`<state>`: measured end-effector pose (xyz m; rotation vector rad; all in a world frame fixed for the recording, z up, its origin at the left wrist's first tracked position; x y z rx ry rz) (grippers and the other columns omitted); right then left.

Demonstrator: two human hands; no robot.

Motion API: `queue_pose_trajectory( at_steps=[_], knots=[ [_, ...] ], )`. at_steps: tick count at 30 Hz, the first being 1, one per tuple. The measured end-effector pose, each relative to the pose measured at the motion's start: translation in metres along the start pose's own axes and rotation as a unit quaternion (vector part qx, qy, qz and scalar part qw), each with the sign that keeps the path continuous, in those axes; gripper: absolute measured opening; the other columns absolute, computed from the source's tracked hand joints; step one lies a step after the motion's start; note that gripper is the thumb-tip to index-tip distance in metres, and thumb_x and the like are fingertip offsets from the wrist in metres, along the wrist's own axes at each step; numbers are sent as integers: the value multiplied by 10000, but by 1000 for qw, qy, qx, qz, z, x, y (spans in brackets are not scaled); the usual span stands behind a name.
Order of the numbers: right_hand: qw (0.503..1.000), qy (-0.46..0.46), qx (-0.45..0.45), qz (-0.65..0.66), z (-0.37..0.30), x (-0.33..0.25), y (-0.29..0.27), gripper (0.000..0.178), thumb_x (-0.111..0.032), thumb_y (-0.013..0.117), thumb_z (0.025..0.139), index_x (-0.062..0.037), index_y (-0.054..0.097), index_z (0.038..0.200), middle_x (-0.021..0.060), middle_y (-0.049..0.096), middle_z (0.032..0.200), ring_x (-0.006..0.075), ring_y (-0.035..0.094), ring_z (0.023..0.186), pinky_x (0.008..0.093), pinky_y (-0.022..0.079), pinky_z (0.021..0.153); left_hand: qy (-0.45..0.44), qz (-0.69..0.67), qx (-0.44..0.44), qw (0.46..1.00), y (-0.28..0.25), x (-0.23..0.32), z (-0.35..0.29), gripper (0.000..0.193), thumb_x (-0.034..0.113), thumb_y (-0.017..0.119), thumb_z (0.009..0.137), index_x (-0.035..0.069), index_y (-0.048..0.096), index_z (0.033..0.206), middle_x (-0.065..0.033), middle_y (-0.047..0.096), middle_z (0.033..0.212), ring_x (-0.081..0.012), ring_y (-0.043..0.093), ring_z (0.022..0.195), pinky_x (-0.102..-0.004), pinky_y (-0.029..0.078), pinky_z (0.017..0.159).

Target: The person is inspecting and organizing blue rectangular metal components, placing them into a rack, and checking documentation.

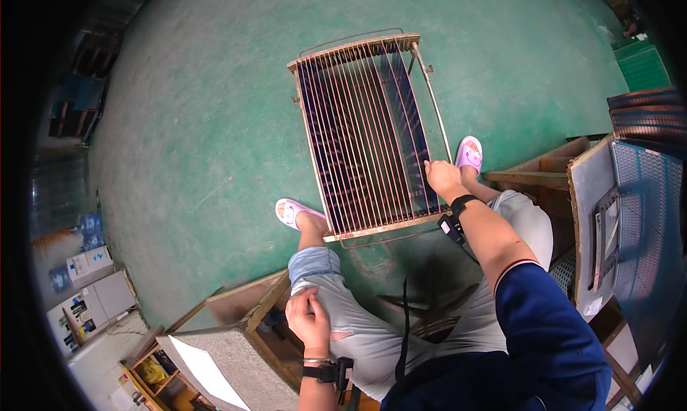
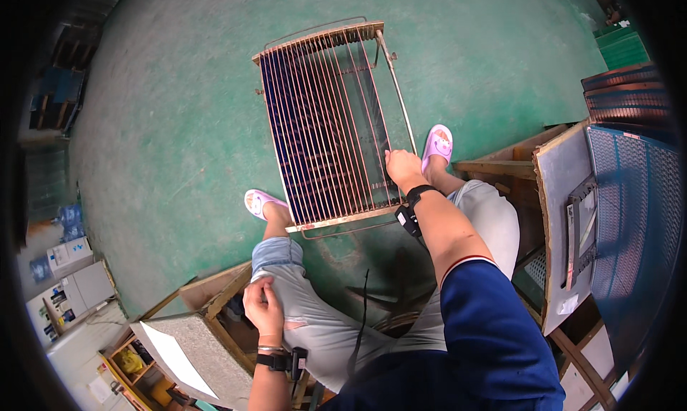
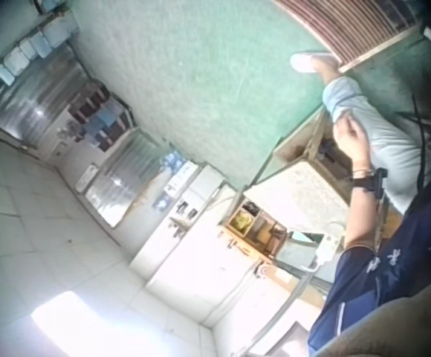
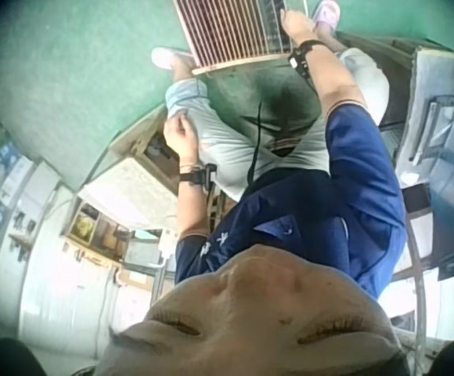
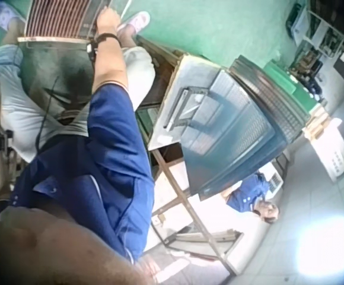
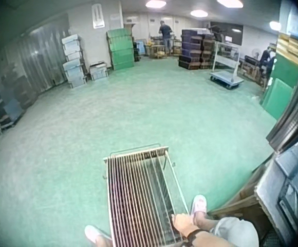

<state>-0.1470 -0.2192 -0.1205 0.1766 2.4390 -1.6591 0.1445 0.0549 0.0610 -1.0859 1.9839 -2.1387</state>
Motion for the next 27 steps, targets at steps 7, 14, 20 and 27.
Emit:
queue_pose_trajectory(
  at_steps=[7,14,20,27],
  knots=[
    [999,-40,17,-5,-5,-9,-15,432,-302,409,906,-26,670,703,208,636,694,381,634,674,461,509,655,8,17,0,1000,2,-1,1,112,79,546,796,76,655,823,-86,642,850,-272,589,864,-363,425,810],
    [1000,-21,18,-7,-5,-8,-14,429,-309,409,912,-28,666,715,203,640,700,372,640,680,454,515,640,12,12,-6,1000,-2,4,3,116,72,542,797,78,652,835,-90,639,855,-271,591,877,-370,422,811],
    [999,12,-30,-16,2,-2,3,433,-335,383,928,-42,672,792,187,660,790,358,648,752,449,513,684,13,15,-9,1000,2,4,3,113,78,543,799,80,652,827,-90,636,849,-268,591,880,-369,421,810],
    [989,-12,90,113,-16,-29,-23,388,-227,527,863,-73,493,1217,117,460,1269,308,431,1176,424,368,944,16,10,0,1000,0,0,4,110,80,548,786,81,652,824,-90,631,833,-271,592,873,-366,423,811]
  ],
)
Point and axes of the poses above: each hand's wrist, its own z-axis towards the middle knuckle, its own y-axis out of the palm, x = y × z, the point moved 3 cm from there along z, towards the middle knuckle
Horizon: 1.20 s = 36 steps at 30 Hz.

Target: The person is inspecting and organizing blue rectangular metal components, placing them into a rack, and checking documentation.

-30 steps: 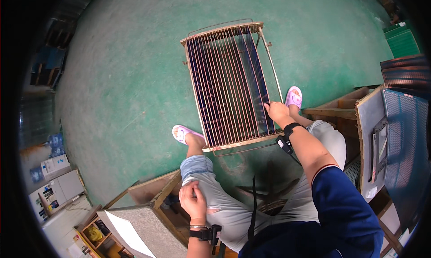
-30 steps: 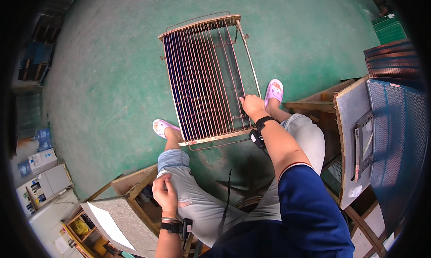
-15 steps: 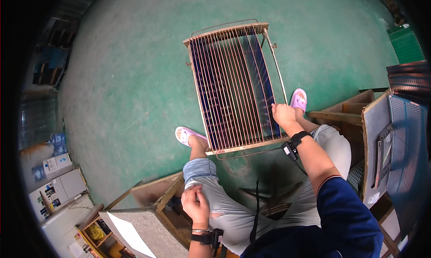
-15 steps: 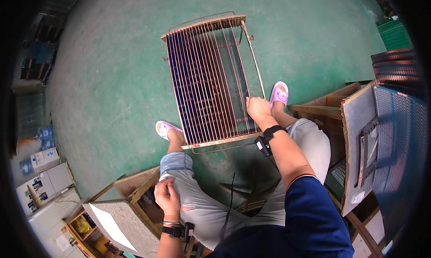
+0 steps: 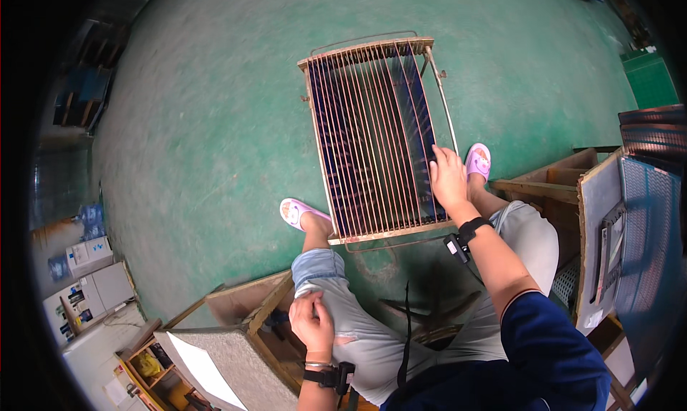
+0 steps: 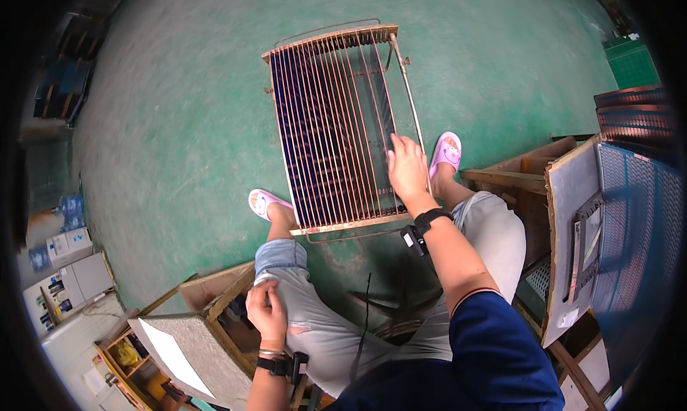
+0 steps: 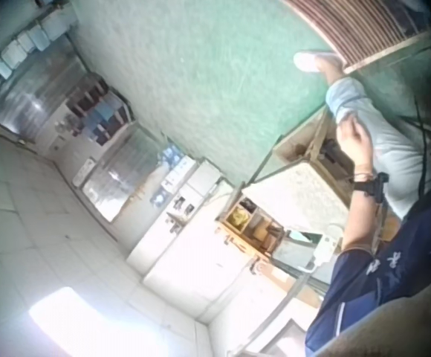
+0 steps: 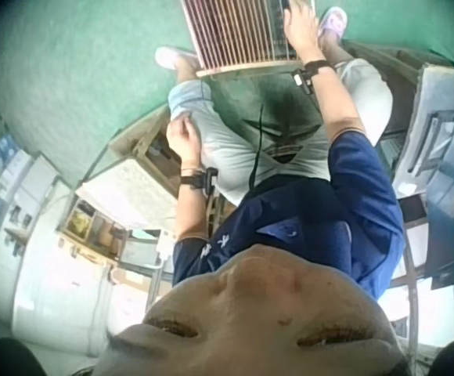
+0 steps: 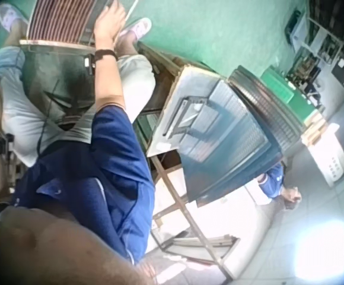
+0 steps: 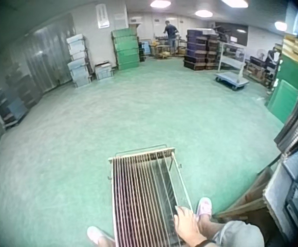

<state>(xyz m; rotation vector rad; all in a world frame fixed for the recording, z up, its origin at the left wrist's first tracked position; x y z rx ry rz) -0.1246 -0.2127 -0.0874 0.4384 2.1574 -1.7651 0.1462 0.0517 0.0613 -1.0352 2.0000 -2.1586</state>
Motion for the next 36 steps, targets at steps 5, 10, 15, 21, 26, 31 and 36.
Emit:
queue_pose_trajectory(
  at_steps=[5,10,15,21,26,31,36],
  knots=[
    [991,-119,38,-51,-17,-19,35,410,-259,498,878,-82,494,1247,71,237,1459,286,231,1334,499,190,1068,-8,-4,2,1000,1,0,0,114,76,550,778,80,653,826,-92,632,832,-273,594,871,-368,424,812],
    [993,-88,31,-73,-17,-16,53,354,-253,479,883,-84,543,1187,24,141,1502,266,146,1372,512,104,1098,-10,-4,-2,1000,2,-2,0,110,74,555,766,77,651,820,-92,633,834,-274,593,872,-375,425,822],
    [994,-36,-22,-105,-7,-22,56,218,-237,555,832,-60,674,880,44,247,1469,279,163,1366,549,81,1086,-8,-11,4,1000,-1,-2,0,115,71,558,755,78,652,821,-93,634,840,-275,594,868,-373,427,823],
    [993,-76,28,-90,-8,-35,36,223,-189,540,812,-18,683,808,112,475,1300,263,311,1298,582,107,1057,-1,-20,20,1000,-3,1,1,115,66,560,751,84,651,819,-84,641,842,-268,595,842,-366,429,810],
    [985,-169,44,-7,-41,-88,-94,225,-126,498,832,35,641,766,163,620,1018,303,585,955,460,371,934,7,-26,28,999,-3,-3,-1,105,88,554,770,97,651,807,-72,645,827,-254,592,826,-367,427,806],
    [932,-165,-8,323,-99,-71,-226,312,-178,460,916,97,605,934,121,638,930,213,605,858,317,456,787,25,-16,51,998,-3,-6,-9,108,130,560,803,80,652,779,-51,657,816,-243,599,828,-338,438,801],
    [849,-94,-128,504,-155,-11,-275,368,-246,462,930,55,548,1122,95,638,964,113,605,818,234,473,739,3,-275,-90,957,-15,35,-22,274,285,471,925,84,651,882,-38,663,880,-137,608,828,-302,454,809]
  ],
)
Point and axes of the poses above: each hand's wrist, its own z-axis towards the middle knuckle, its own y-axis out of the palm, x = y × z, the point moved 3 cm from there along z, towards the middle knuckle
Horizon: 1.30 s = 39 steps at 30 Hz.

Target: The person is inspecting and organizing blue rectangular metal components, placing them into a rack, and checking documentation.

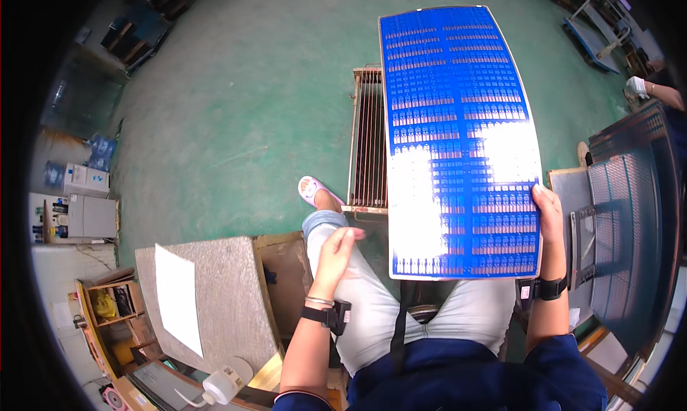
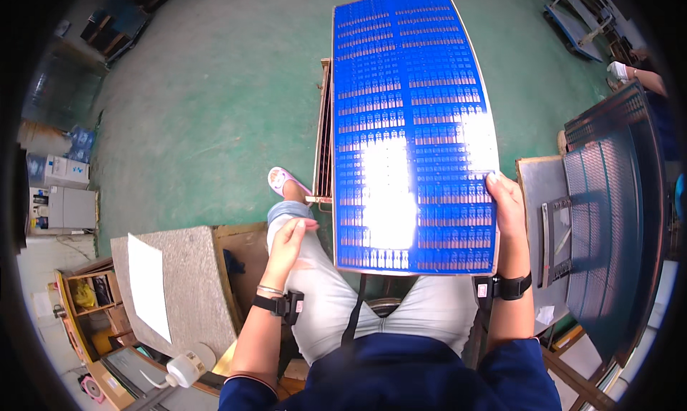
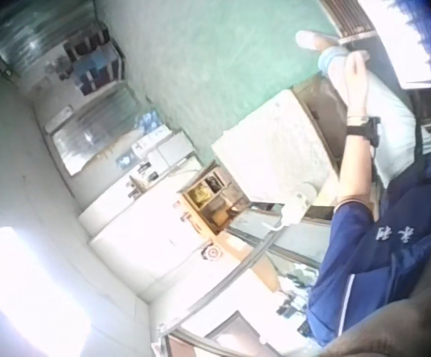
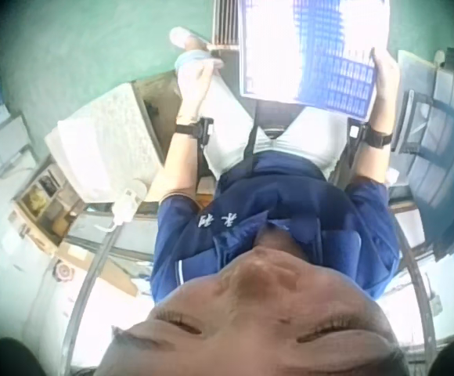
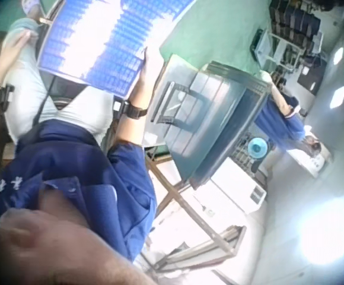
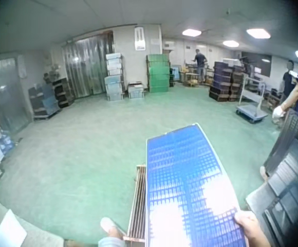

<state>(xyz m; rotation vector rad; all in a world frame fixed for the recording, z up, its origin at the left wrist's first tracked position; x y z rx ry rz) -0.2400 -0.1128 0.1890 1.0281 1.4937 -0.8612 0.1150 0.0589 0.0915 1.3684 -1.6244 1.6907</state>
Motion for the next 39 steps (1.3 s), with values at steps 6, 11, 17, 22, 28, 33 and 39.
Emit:
queue_pose_trajectory(
  at_steps=[6,11,17,22,28,33,39],
  knots=[
    [994,-21,-27,101,-56,-2,14,397,-279,463,938,62,537,1126,113,640,970,129,620,809,240,498,731,-123,-541,-157,817,16,86,-75,430,413,373,965,27,534,1063,-51,609,899,-135,586,804,-263,468,743],
    [987,-30,-41,153,-83,-5,25,383,-246,463,937,78,528,1131,123,635,985,140,616,833,249,490,760,-23,-429,-32,903,5,114,-110,303,281,445,964,19,577,1040,-13,604,951,-55,540,827,-207,440,730],
    [987,-52,-50,146,-103,-11,31,367,-221,440,951,62,516,1170,90,616,1034,114,586,896,240,459,807,3,-390,13,921,-4,115,-130,233,231,510,941,13,589,921,4,597,891,-43,514,787,-209,431,703],
    [987,-49,-54,140,-113,-14,35,354,-214,480,939,46,514,1177,63,587,1066,117,560,949,250,432,858,18,-368,41,929,-7,113,-135,269,240,529,931,-7,616,990,-11,600,883,-63,522,780,-221,432,710],
    [971,-123,-45,198,-113,-12,46,451,-172,496,915,44,404,1300,74,511,1193,156,509,1075,284,381,942,-11,-390,31,920,-5,115,-139,239,250,528,932,20,590,911,16,600,798,-21,496,667,-175,403,601],
    [948,-94,-100,286,-112,-9,53,460,-169,477,919,25,375,1323,93,514,1231,159,503,1102,293,384,944,-23,-395,-10,918,-8,107,-142,343,305,456,956,-10,574,1024,-34,628,925,-60,575,763,-199,459,663],
    [941,-70,-44,329,-113,-20,66,390,-148,453,931,-1,405,1288,81,547,1166,149,560,1022,284,444,885,-5,-651,-8,759,-21,120,-143,585,487,303,953,-22,475,1184,-139,587,1126,-217,587,995,-347,488,842]
  ],
)
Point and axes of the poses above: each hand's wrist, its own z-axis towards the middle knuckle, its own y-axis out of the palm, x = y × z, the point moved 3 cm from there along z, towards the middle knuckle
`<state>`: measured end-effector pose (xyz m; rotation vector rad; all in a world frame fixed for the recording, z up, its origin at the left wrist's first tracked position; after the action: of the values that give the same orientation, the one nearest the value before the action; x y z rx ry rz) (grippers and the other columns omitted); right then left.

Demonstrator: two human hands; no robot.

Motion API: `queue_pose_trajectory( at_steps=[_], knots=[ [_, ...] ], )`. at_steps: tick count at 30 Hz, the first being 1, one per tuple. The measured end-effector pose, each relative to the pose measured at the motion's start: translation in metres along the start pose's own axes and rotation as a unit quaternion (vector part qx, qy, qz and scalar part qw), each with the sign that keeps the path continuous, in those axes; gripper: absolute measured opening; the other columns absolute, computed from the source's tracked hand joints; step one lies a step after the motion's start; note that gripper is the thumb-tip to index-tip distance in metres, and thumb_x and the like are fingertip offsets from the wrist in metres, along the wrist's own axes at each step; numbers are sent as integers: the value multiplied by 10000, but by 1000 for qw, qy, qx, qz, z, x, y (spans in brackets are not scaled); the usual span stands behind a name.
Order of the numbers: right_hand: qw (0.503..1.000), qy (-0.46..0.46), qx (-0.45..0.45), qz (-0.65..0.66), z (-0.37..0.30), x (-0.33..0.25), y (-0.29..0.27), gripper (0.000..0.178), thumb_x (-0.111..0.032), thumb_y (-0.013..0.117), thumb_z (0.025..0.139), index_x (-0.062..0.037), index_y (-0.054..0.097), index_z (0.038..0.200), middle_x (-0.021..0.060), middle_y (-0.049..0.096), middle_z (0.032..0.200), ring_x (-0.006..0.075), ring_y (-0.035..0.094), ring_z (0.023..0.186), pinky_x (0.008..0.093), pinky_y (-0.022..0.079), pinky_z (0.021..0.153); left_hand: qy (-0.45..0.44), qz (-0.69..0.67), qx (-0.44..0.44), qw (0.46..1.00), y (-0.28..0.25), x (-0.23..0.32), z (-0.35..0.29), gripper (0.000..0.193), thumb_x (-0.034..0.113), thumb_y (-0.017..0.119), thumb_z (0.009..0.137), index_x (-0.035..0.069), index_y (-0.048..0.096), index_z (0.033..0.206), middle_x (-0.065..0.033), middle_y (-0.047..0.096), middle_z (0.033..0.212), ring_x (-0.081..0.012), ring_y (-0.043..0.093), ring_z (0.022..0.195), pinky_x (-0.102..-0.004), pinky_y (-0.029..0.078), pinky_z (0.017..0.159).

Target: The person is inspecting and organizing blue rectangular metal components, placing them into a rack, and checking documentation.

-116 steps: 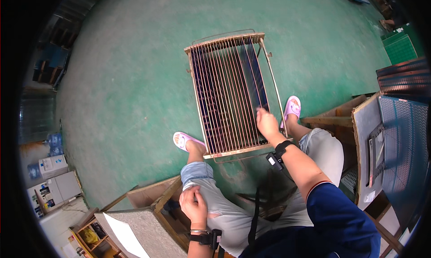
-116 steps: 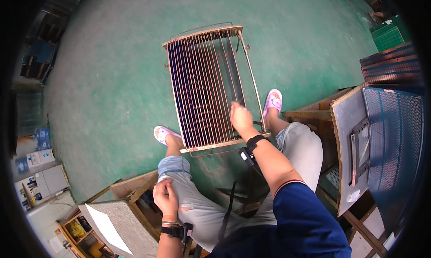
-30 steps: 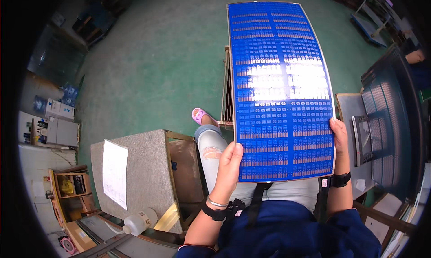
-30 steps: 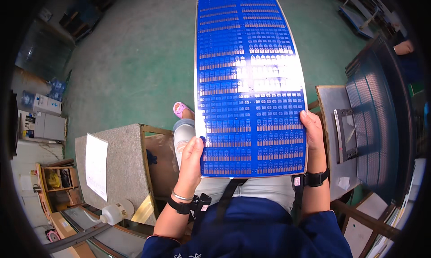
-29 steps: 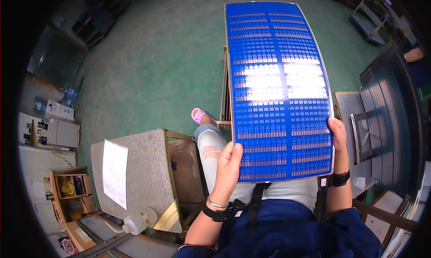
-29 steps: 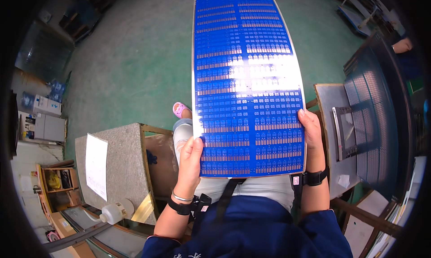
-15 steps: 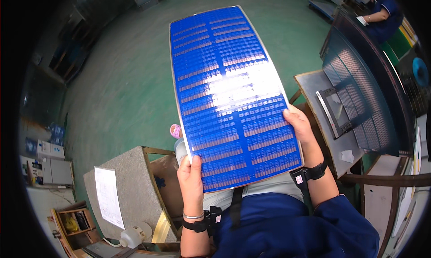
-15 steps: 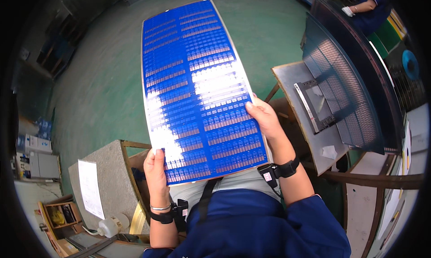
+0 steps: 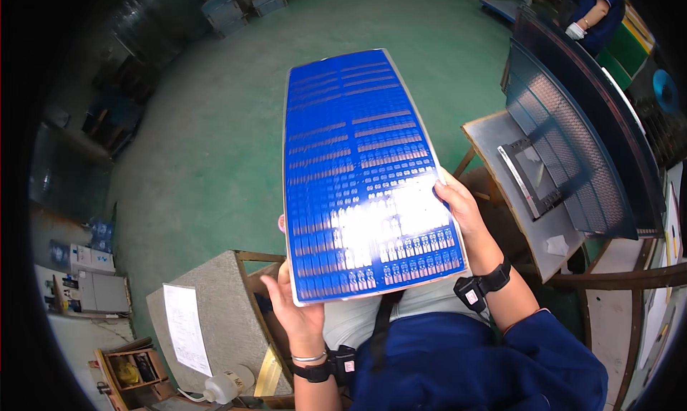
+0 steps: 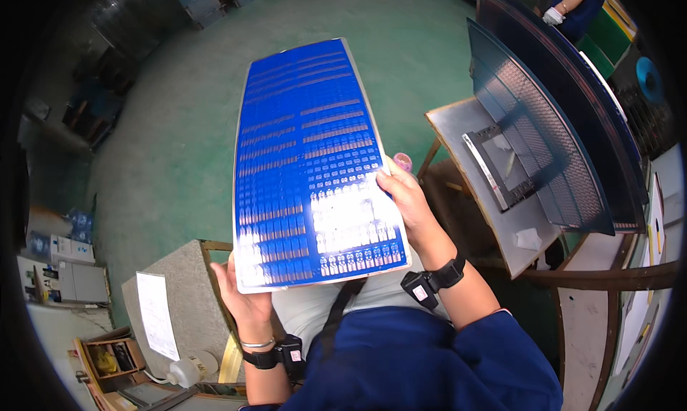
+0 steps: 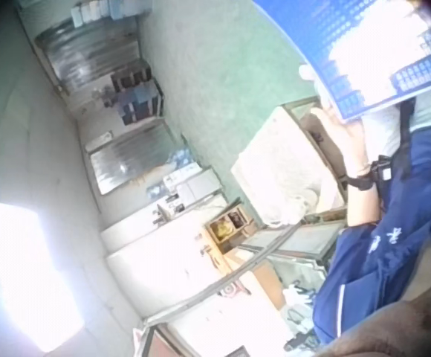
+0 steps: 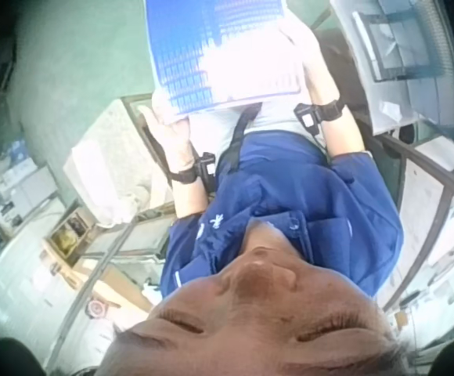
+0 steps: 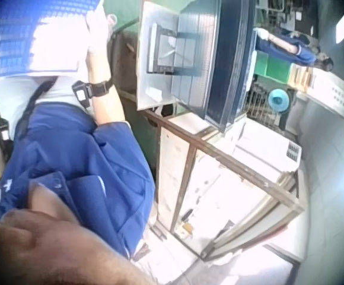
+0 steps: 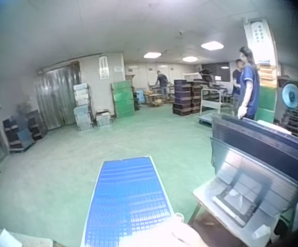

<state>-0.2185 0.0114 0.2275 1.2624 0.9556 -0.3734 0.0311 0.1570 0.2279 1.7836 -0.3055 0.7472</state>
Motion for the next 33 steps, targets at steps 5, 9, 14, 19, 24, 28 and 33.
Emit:
queue_pose_trajectory(
  at_steps=[5,9,14,19,24,28,33],
  knots=[
    [997,-29,7,76,-1,30,38,518,-131,490,924,-63,240,1373,80,465,1258,164,482,1129,326,403,955,30,-143,-74,986,38,-22,-12,467,364,479,928,82,399,1291,-68,458,1296,-213,481,1134,-401,386,972],
    [998,12,-8,67,-6,37,53,486,-137,495,920,-65,290,1355,85,479,1249,188,494,1127,357,405,964,14,41,19,999,25,-30,-8,422,222,567,895,83,426,1268,-57,499,1244,-205,488,1120,-389,377,974],
    [992,-58,49,106,20,-11,-7,307,-182,442,948,-11,470,1201,101,556,1177,197,548,1069,357,437,943,8,16,35,999,-29,6,-3,420,132,575,881,59,428,1267,-80,541,1197,-220,526,1092,-386,426,946],
    [960,-229,133,92,7,-83,-94,311,-190,394,967,11,480,1189,121,571,1167,194,556,1066,335,461,929,16,33,45,998,-57,22,-2,394,149,551,897,47,434,1259,-104,553,1180,-216,556,1055,-362,469,901],
    [965,-216,144,22,-17,-90,-104,343,-208,383,974,40,476,1191,130,582,1145,173,585,1015,297,488,878,55,54,95,992,-70,28,4,377,221,525,918,26,469,1236,-84,579,1147,-185,562,1025,-320,447,898],
    [953,-207,215,-59,-26,-98,-81,415,-199,407,963,88,412,1263,161,580,1135,181,598,973,283,493,850,75,76,142,984,-93,32,7,367,266,497,933,8,509,1193,-79,596,1122,-176,563,1017,-312,434,892],
    [962,-153,153,-167,-32,-101,-77,369,-203,523,917,92,537,1138,122,633,1013,143,613,872,248,483,796,78,102,162,978,-119,41,1,386,303,474,942,17,504,1200,-76,584,1136,-167,557,1003,-313,436,881]
  ],
)
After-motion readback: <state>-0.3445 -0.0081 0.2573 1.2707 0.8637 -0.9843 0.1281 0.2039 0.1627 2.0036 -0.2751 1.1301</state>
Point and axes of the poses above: each hand's wrist, its own z-axis towards the middle knuckle, its own y-axis out of the palm, x = y × z, the point moved 3 cm from there along z, towards the middle knuckle
